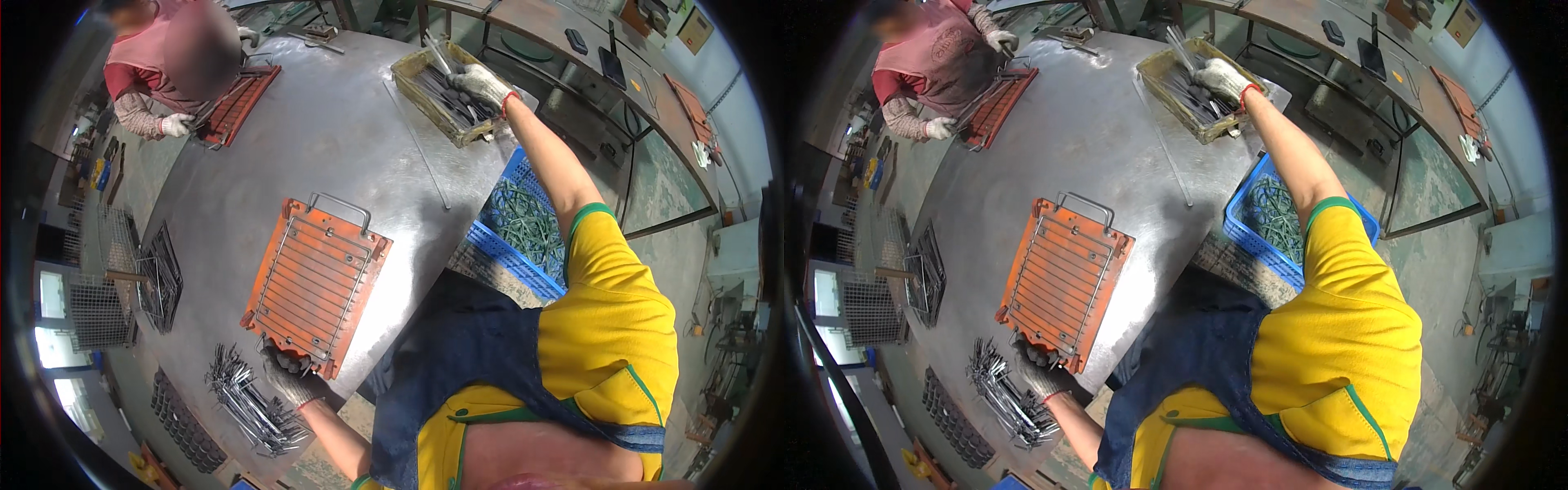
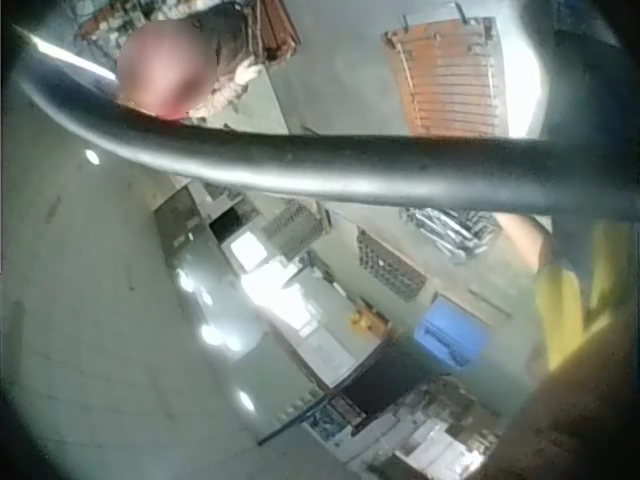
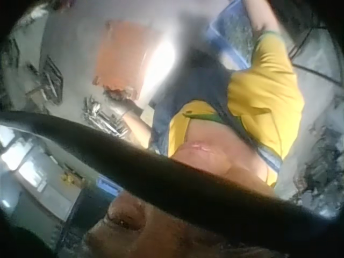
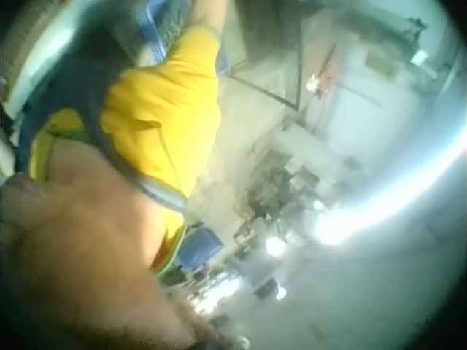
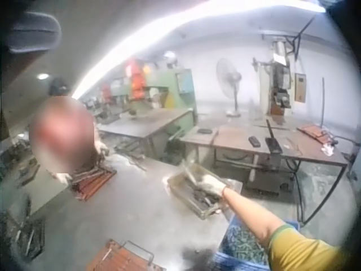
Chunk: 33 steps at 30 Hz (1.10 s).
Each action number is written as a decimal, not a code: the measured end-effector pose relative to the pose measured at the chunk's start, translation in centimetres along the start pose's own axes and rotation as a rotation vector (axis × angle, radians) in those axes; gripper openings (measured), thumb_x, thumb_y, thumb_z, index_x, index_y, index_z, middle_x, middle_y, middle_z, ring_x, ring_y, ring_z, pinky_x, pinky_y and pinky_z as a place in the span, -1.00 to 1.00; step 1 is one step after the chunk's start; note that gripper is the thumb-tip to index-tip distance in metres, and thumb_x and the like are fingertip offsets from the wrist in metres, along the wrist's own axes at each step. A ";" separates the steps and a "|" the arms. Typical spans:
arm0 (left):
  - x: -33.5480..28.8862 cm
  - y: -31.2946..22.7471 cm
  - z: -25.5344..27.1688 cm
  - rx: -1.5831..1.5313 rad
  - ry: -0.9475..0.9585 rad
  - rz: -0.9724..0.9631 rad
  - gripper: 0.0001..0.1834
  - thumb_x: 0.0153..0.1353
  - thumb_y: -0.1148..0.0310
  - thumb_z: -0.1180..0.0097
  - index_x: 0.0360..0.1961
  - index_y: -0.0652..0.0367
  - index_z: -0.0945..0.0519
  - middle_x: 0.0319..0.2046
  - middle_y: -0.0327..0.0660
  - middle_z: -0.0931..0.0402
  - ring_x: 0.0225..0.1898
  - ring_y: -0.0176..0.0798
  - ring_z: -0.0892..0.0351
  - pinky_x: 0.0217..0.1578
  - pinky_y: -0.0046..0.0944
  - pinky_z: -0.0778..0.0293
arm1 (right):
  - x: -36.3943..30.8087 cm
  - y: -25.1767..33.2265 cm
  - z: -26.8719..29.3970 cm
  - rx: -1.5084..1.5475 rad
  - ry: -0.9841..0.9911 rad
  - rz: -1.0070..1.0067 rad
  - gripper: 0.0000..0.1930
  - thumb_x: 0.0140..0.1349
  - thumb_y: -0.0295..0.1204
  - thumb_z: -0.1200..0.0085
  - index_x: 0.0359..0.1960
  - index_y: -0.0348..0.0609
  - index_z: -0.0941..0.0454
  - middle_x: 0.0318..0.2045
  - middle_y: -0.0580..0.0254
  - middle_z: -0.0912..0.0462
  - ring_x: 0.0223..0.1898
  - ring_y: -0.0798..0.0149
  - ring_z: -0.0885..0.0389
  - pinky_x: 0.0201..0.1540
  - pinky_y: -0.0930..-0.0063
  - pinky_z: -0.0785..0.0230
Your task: The person inserts metal rods into slots on an orange rectangular frame, then places the assembled unit aside. They repeat this process with multiple frames, handling rods and frames by hand.
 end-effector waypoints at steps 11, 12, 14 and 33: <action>-0.4 -0.5 -1.0 -0.023 -0.040 -0.079 -0.71 0.51 0.16 0.05 -0.42 -0.05 -0.37 -0.69 -0.53 -0.12 -0.72 -0.53 -0.08 -0.68 -0.42 -0.12 | -12.2 8.4 -10.1 0.602 0.501 0.113 -0.62 0.43 -0.23 -0.11 0.05 -0.32 -0.56 -0.19 0.12 -0.73 -0.36 0.40 -0.70 -0.42 0.51 -0.58; 1.3 0.2 0.4 -0.146 0.014 -0.068 -0.70 0.50 0.19 0.04 -0.44 -0.02 -0.37 -0.68 -0.49 -0.14 -0.71 -0.51 -0.11 -0.69 -0.40 -0.14 | -14.7 9.4 -12.1 0.476 0.494 0.177 -0.58 0.41 -0.19 -0.14 0.07 -0.33 -0.56 -0.16 0.10 -0.72 -0.31 0.39 -0.71 -0.35 0.48 -0.61; 0.5 -0.4 0.3 -0.137 -0.019 -0.079 -0.71 0.49 0.21 0.03 -0.44 0.01 -0.38 -0.67 -0.45 -0.19 -0.70 -0.48 -0.17 -0.67 -0.39 -0.19 | -19.7 10.2 -16.2 0.304 0.676 0.072 -0.54 0.36 -0.13 -0.16 0.05 -0.31 -0.58 -0.17 0.22 -0.73 -0.27 0.41 -0.70 -0.21 0.51 -0.60; -12.2 0.8 -15.9 0.843 0.679 -0.190 -0.60 0.31 0.25 -0.23 0.14 0.14 -0.61 -0.01 -0.06 -0.67 0.04 -0.10 -0.67 0.08 -0.17 -0.53 | -30.2 2.1 -29.3 -0.500 0.969 0.654 -0.53 0.19 -0.24 -0.18 0.17 0.06 -0.53 -0.13 -0.04 -0.67 -0.09 -0.11 -0.66 -0.06 0.01 -0.52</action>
Point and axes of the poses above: each hand's wrist, its own x-axis towards the middle knuckle, its own z-axis out of the back of the hand, y = z × x, the point moved 6 cm from there along x, towards the middle knuckle
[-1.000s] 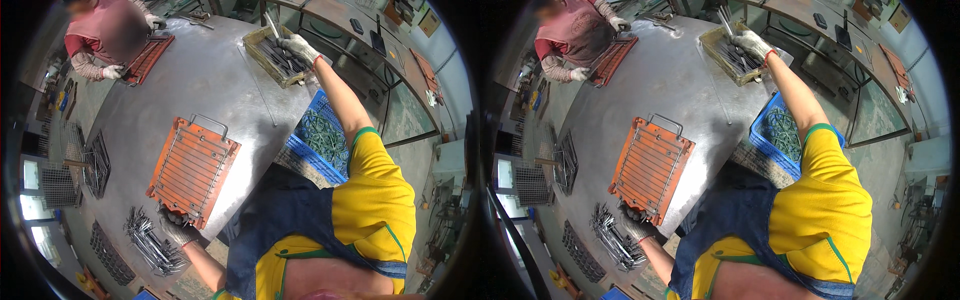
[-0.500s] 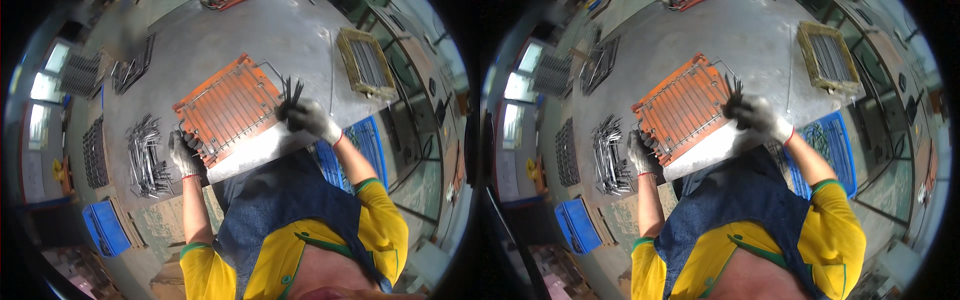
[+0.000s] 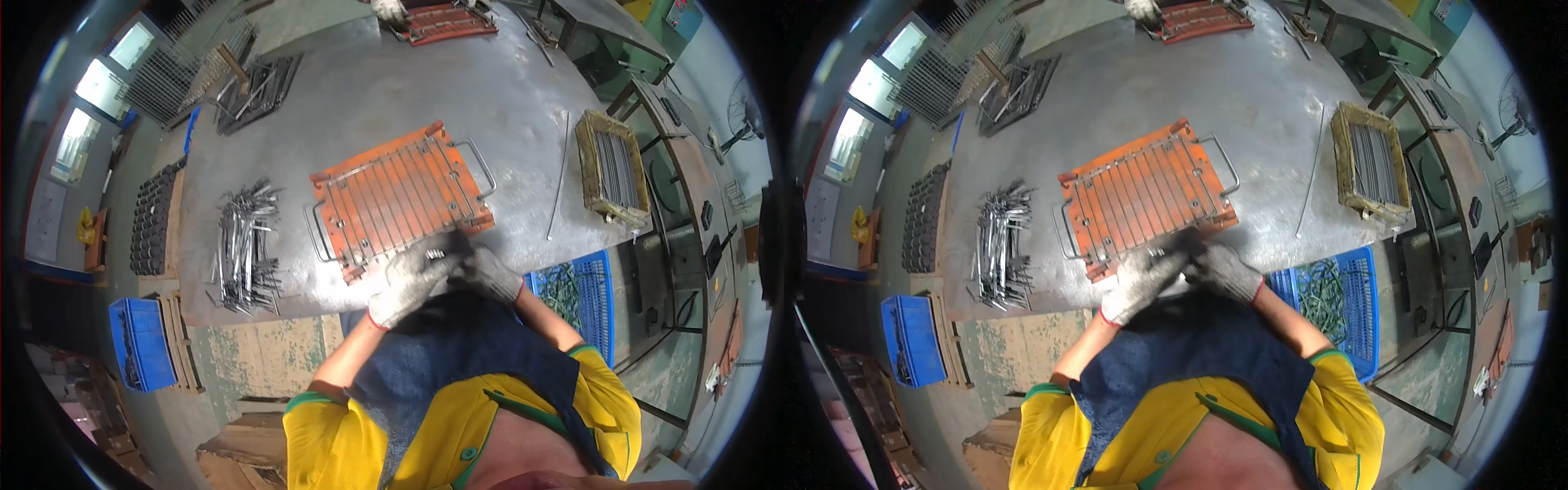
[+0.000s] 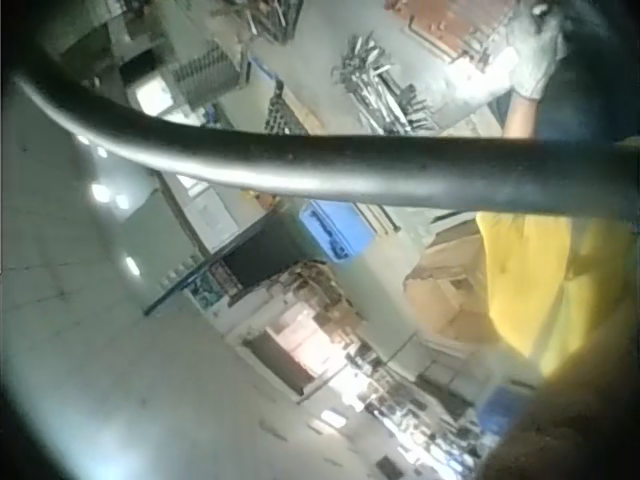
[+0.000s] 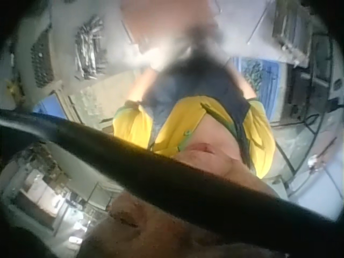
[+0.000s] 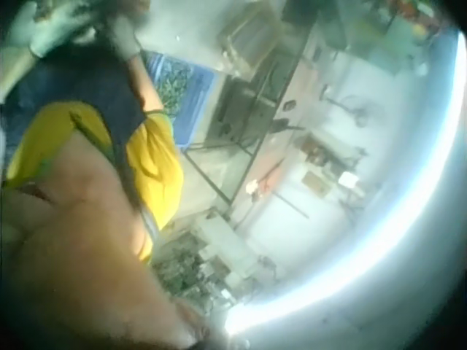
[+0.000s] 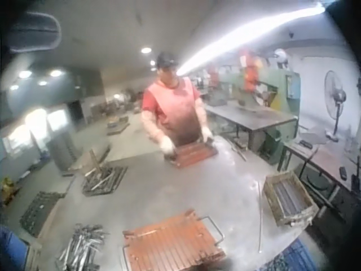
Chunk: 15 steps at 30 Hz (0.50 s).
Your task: The person inserts metal rods into slots on an orange rectangular frame, then places the assembled unit aside. They repeat this process with multiple frames, handling rods and frames by hand.
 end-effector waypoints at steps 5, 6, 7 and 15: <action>-0.6 0.9 -0.8 0.336 -0.103 -0.544 -0.68 0.19 0.33 -0.27 0.00 0.04 -0.67 0.12 -0.09 -0.55 0.24 0.07 -0.50 0.14 0.00 -0.52 | -1.5 4.5 4.6 -0.158 -0.271 0.277 -0.54 0.16 -0.22 -0.20 0.12 0.00 -0.57 -0.06 0.03 -0.64 -0.11 -0.04 -0.65 -0.05 0.04 -0.52; -1.0 1.0 -1.1 0.457 -0.147 -0.699 -0.69 0.17 0.33 -0.28 -0.03 0.03 -0.68 0.13 -0.08 -0.54 0.25 0.10 -0.48 0.14 0.04 -0.51 | -2.3 4.5 4.7 -0.180 -0.306 0.320 -0.55 0.16 -0.23 -0.20 0.11 -0.02 -0.58 -0.05 0.04 -0.63 -0.11 -0.02 -0.65 -0.05 0.05 -0.52; -1.6 1.8 -1.6 0.616 -0.232 -0.830 -0.70 0.12 0.35 -0.32 -0.08 0.03 -0.68 0.14 -0.04 -0.53 0.23 0.16 -0.48 0.14 0.12 -0.49 | -2.6 4.3 5.0 -0.212 -0.361 0.364 -0.56 0.16 -0.23 -0.19 0.09 -0.03 -0.59 -0.04 0.05 -0.63 -0.10 0.00 -0.65 -0.05 0.05 -0.52; 0.0 0.9 -0.8 0.295 -0.140 -0.324 -0.70 0.35 0.30 -0.18 0.04 0.17 -0.63 -0.01 -0.03 -0.66 0.07 0.04 -0.65 0.08 -0.09 -0.53 | -1.6 3.7 2.8 0.346 -0.313 0.264 -0.57 0.43 -0.15 -0.02 0.18 -0.14 -0.52 0.08 -0.13 -0.57 0.14 -0.19 -0.52 0.15 0.06 -0.43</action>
Point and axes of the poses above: each hand's wrist, its own x-axis towards the middle knuckle, its own z-axis out of the back of the hand, y = z × x, the point moved 6 cm from there along x, towards the middle knuckle
